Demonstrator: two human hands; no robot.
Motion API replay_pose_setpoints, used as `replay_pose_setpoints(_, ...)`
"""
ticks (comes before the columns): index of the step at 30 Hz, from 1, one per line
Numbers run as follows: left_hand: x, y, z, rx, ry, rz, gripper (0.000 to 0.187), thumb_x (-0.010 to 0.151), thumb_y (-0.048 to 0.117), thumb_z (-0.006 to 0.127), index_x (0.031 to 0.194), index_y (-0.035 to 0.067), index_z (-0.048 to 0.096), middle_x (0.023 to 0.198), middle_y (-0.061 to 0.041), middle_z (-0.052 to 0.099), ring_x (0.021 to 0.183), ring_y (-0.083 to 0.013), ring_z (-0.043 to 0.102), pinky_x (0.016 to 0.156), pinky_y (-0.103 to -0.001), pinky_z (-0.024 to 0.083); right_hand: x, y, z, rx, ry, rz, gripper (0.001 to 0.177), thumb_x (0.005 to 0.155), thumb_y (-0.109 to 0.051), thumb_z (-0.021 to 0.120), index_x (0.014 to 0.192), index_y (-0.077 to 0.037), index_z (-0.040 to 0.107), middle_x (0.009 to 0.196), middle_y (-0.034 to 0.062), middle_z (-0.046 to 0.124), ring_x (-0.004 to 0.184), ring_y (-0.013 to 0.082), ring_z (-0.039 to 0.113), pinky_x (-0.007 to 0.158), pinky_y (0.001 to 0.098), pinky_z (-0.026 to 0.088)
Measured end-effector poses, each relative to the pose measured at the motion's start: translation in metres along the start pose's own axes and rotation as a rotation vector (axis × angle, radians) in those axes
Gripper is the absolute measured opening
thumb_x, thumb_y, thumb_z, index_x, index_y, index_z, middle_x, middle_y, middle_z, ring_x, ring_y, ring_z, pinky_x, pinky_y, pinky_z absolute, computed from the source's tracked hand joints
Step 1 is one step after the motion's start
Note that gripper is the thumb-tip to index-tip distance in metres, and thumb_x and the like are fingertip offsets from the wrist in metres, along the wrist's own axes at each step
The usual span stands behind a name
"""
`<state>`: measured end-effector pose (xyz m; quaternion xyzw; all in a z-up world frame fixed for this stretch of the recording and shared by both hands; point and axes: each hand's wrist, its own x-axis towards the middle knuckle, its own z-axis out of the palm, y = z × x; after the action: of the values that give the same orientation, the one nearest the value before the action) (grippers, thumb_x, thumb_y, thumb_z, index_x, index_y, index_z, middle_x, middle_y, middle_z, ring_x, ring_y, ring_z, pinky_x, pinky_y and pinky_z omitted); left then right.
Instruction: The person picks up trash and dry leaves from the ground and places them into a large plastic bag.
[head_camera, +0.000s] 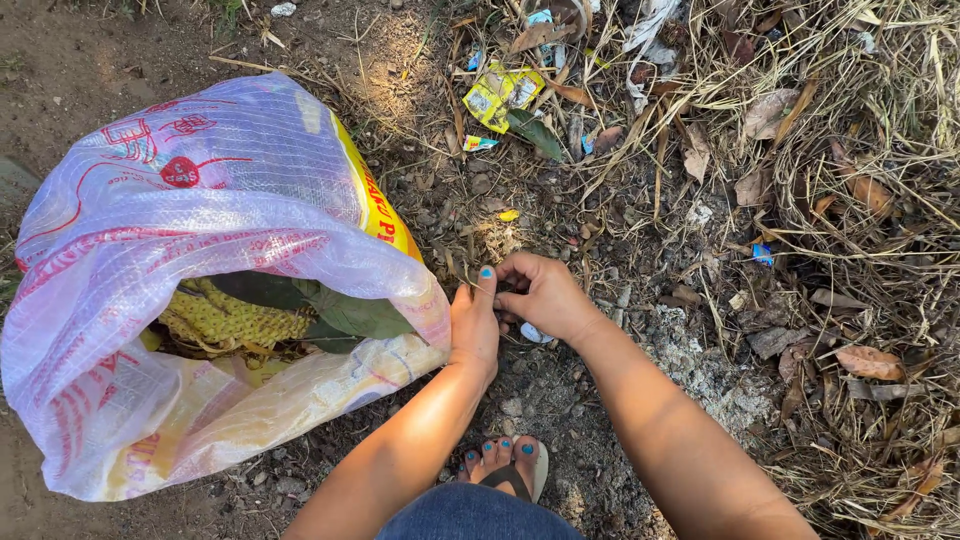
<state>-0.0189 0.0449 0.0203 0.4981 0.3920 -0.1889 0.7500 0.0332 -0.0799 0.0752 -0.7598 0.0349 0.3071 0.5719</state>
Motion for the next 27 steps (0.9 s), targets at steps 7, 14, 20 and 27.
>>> replay_pose_setpoints(7,-0.003,0.002,0.004,0.027,0.095,-0.038,0.027,0.098,0.031,0.059,0.097,0.004,0.058,0.076,-0.005,0.065,0.056,-0.0155,0.055,0.048,-0.028,0.042,0.026,0.009,-0.027,-0.143,-0.027,0.026,0.021,0.087,-0.006,0.076,0.108,-0.005,0.073,0.088,0.0017,0.071,0.081,0.0102,0.065,0.077,0.0309,0.057)
replay_pose_setpoints(14,-0.013,0.001,-0.003,-0.015,0.045,-0.010,0.019,0.092,0.019,0.061,0.087,0.001,0.060,0.077,-0.008,0.066,0.061,-0.0142,0.063,0.046,-0.029,0.044,0.021,-0.019,-0.006,-0.651,-0.304,0.066,0.078,0.064,-0.003,0.086,0.135,-0.020,0.061,0.127,0.0095,0.059,0.104,0.0284,0.066,0.090,0.0385,0.055)
replay_pose_setpoints(20,-0.011,0.001,-0.003,-0.031,0.040,0.004,0.018,0.090,0.018,0.063,0.087,0.001,0.059,0.072,-0.008,0.063,0.056,-0.0146,0.058,0.046,-0.030,0.043,0.002,-0.015,0.001,-0.623,-0.130,-0.033,0.069,0.065,-0.009,0.087,0.129,-0.014,0.060,0.127,0.0135,0.060,0.113,0.0342,0.065,0.097,0.0402,0.053)
replay_pose_setpoints(27,-0.009,0.004,-0.002,-0.027,0.053,0.021,0.017,0.091,0.018,0.061,0.089,0.001,0.062,0.072,-0.008,0.065,0.053,-0.0152,0.057,0.046,-0.030,0.044,-0.009,0.005,-0.029,-0.360,0.088,0.096,0.050,0.075,-0.009,0.069,0.126,-0.010,0.068,0.106,0.0124,0.077,0.096,0.0232,0.074,0.088,0.0346,0.057)
